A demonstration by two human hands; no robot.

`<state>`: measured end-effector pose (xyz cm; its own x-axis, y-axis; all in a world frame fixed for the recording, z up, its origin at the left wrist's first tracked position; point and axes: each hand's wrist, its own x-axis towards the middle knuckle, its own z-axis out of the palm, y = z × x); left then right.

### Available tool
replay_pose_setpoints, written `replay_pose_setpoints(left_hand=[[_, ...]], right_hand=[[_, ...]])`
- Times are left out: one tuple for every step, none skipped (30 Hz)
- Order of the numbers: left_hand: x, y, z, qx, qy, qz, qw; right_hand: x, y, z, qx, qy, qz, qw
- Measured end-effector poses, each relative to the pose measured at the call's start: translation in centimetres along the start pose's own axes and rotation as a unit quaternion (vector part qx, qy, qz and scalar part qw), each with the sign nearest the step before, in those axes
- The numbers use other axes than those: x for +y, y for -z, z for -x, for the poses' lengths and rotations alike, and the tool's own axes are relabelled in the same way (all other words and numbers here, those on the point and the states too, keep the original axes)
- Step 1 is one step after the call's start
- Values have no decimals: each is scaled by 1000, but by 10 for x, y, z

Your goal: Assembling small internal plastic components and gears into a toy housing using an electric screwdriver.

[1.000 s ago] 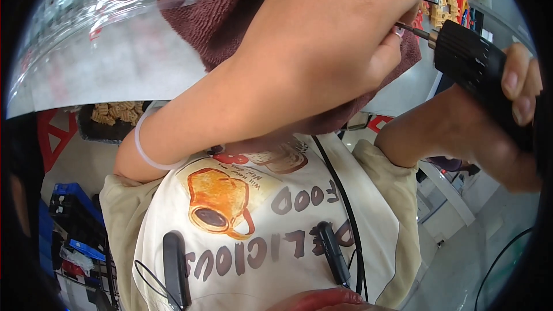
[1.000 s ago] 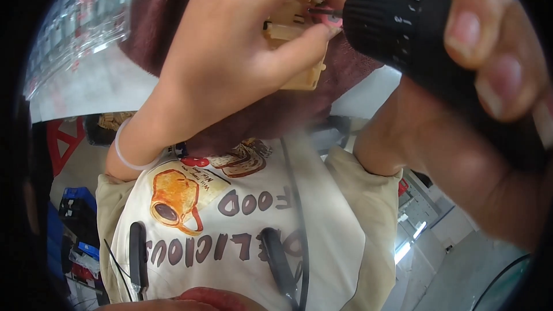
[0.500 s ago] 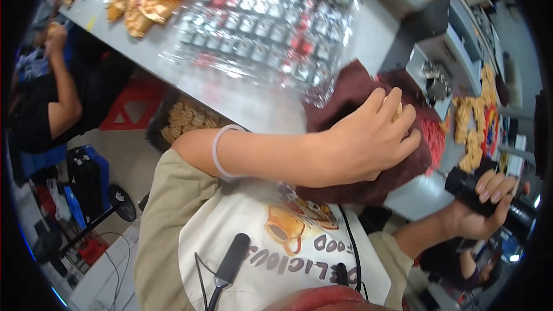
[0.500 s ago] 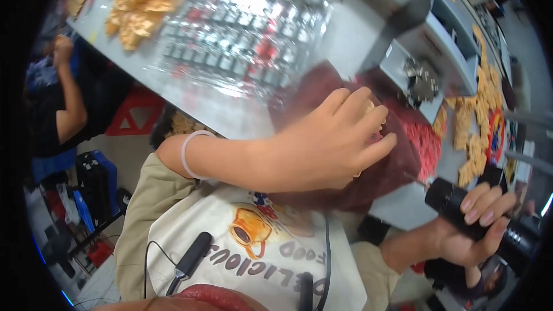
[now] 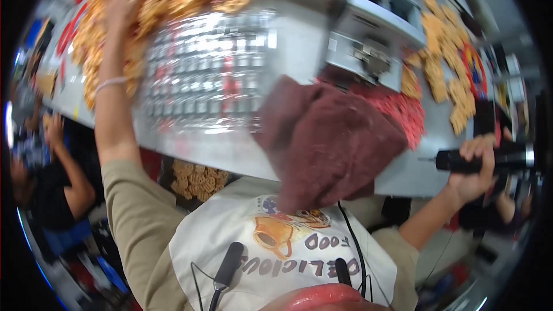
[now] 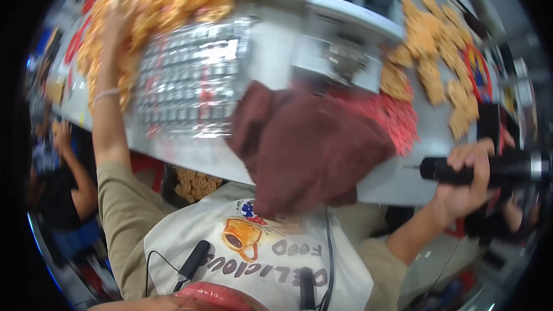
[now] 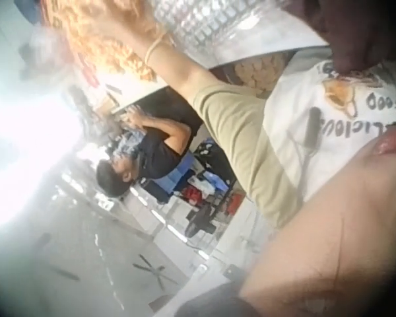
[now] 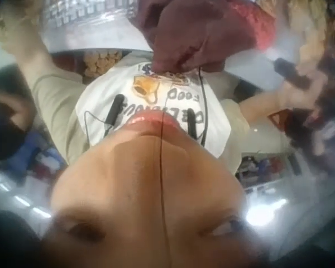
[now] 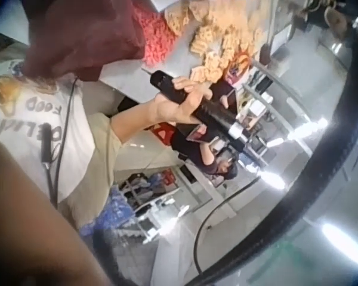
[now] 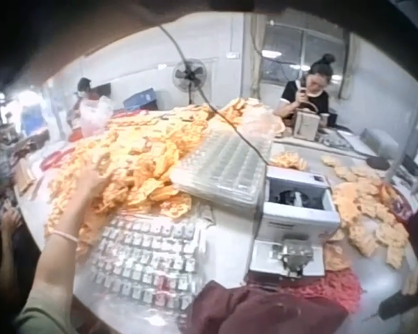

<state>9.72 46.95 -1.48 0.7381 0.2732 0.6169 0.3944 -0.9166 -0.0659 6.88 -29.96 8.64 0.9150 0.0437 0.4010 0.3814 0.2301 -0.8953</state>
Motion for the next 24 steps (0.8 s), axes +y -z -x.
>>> replay_pose_setpoints(left_hand=[[34, 14, -3, -70, -45, -142, 986], [52, 18, -9, -135, -141, -318, 928], [47, 23, -11, -115, -73, -191, 972], [-9, 2, -10, -69, -163, -187, 966], [-56, -13, -1, -24, -244, -192, 950], [-39, -17, -7, -23, -278, -220, 935], [-38, -17, -17, 9, -339, -142, 930], [-43, -14, -23, -22, -358, -165, 919], [-46, -10, -30, -22, -389, -128, 912], [-48, -6, -33, -23, -415, -94, 905], [-49, -5, -35, -21, -420, -87, 903], [-53, -2, -34, -34, -370, -140, 918], [-52, 6, -30, -46, -317, -196, 927], [-51, 14, -23, -49, -318, -199, 926], [-29, 26, -16, -31, -273, -152, 950], [2, 44, -6, -14, -226, -104, 968], [86, 88, 11, -35, -168, 66, 983], [115, 116, 30, -36, -165, 60, 984], [134, 132, 45, -84, -107, 155, 979], [148, 143, 58, -130, -49, 247, 959], [157, 155, 71, -131, -49, 245, 959], [163, 166, 85, -154, -51, 280, 946], [171, 174, 97, -175, -52, 314, 932], [182, 185, 107, -176, -51, 311, 933]], right_hand=[[-2, 7, 4, 63, 11, 86, 994], [1, 19, 6, 116, 32, 118, 986], [-4, 17, 3, 135, 28, 148, 979], [-5, 24, -4, 150, 13, 215, 965], [6, 33, -14, 132, -12, 267, 954], [9, 44, -12, 144, -42, 355, 923], [17, 72, -10, 120, -56, 410, 902], [25, 76, -10, 92, -64, 460, 881], [33, 79, -10, 76, -62, 519, 849], [40, 80, -9, 61, -100, 537, 835], [61, 112, -9, 22, -22, 621, 783], [68, 106, -8, 10, 1, 662, 749], [73, 98, -9, -3, -34, 680, 732], [76, 94, -11, -18, -69, 697, 714], [81, 97, -10, -35, -65, 720, 690], [84, 98, -9, -34, -71, 720, 689], [86, 100, -6, -25, -69, 722, 688], [90, 99, -9, -25, -56, 719, 692], [92, 103, -11, -27, -57, 719, 693], [94, 110, -13, -47, -27, 723, 689], [96, 115, -14, -68, 4, 725, 685], [92, 114, -16, -70, 3, 724, 687], [88, 108, -19, -63, 3, 693, 718], [83, 100, -24, -57, 2, 660, 749]])
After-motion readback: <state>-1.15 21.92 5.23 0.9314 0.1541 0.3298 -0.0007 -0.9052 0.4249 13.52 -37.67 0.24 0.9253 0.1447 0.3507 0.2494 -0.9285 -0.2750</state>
